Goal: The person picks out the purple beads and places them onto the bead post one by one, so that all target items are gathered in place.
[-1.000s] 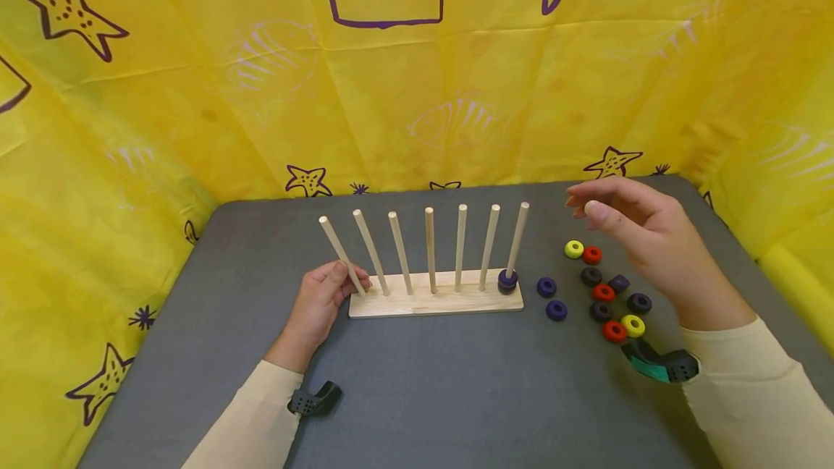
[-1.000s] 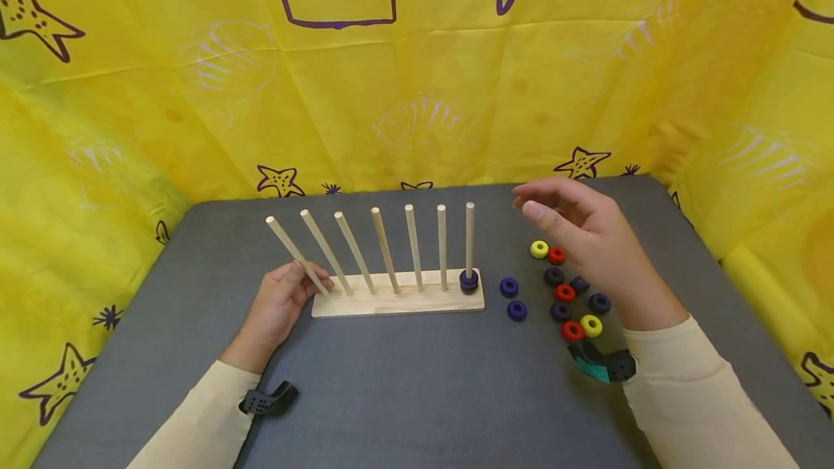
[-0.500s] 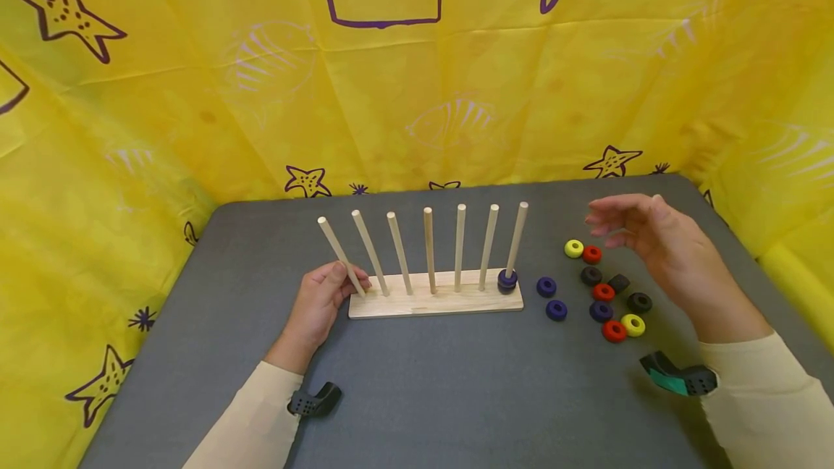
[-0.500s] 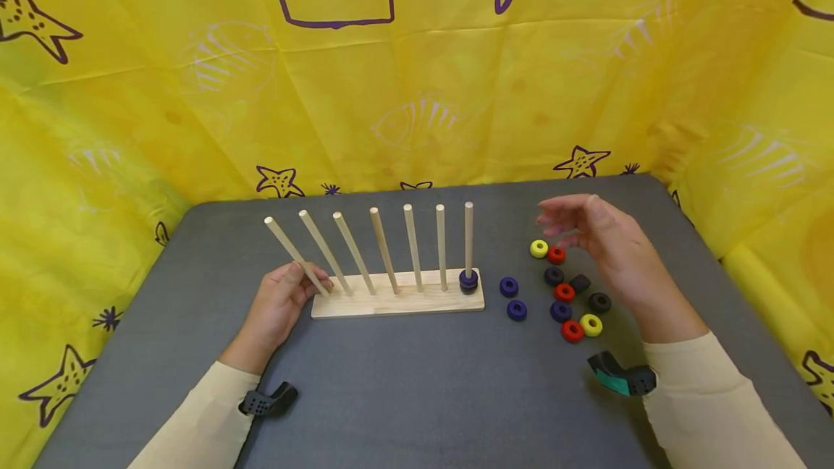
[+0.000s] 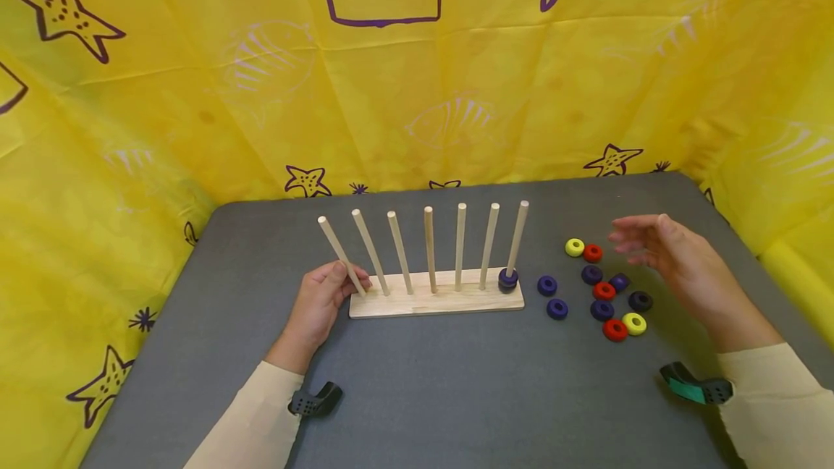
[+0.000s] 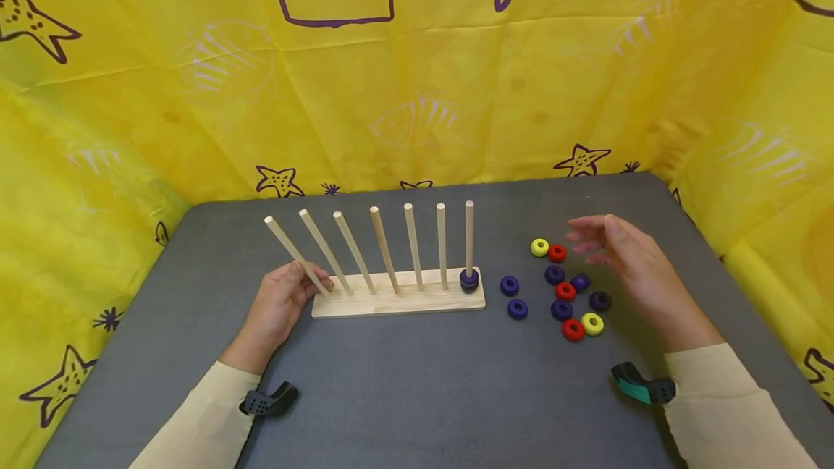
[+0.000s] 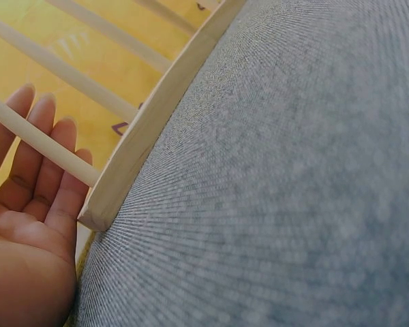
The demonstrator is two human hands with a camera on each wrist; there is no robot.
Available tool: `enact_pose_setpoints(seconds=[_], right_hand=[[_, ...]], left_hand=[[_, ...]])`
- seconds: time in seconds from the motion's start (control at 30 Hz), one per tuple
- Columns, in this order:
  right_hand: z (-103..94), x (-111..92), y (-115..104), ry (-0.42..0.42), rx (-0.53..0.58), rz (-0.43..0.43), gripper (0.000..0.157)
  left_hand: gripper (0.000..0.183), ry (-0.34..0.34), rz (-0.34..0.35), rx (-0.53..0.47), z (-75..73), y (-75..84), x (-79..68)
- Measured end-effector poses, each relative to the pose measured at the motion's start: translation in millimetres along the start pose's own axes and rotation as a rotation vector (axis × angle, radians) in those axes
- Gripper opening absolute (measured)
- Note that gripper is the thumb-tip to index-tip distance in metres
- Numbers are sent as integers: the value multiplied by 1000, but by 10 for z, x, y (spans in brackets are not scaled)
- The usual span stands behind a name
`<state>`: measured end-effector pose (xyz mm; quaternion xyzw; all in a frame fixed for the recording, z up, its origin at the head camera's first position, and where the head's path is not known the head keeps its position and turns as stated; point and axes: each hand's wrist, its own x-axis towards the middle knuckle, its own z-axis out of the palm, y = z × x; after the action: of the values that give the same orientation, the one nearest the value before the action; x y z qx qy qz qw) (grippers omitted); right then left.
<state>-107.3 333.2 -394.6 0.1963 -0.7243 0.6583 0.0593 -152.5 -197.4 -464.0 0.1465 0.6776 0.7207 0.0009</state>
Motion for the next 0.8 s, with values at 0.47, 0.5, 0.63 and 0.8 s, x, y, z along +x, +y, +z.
enact_pose_setpoints(seconds=[0.47,0.5,0.63,0.8], right_hand=[[-255,-225,423,19,-288,269,44],[-258,-237,447,29,-297,286,43],[-257,-277,508,46,-403,354,40],[-246,-312,554,42,-518,422,43]], left_hand=[[54,8,4,-21,25,-7,5],[55,9,4,-24,25,-9,4],[57,11,9,-38,20,-17,3],[57,5,13,-31,13,-18,2]])
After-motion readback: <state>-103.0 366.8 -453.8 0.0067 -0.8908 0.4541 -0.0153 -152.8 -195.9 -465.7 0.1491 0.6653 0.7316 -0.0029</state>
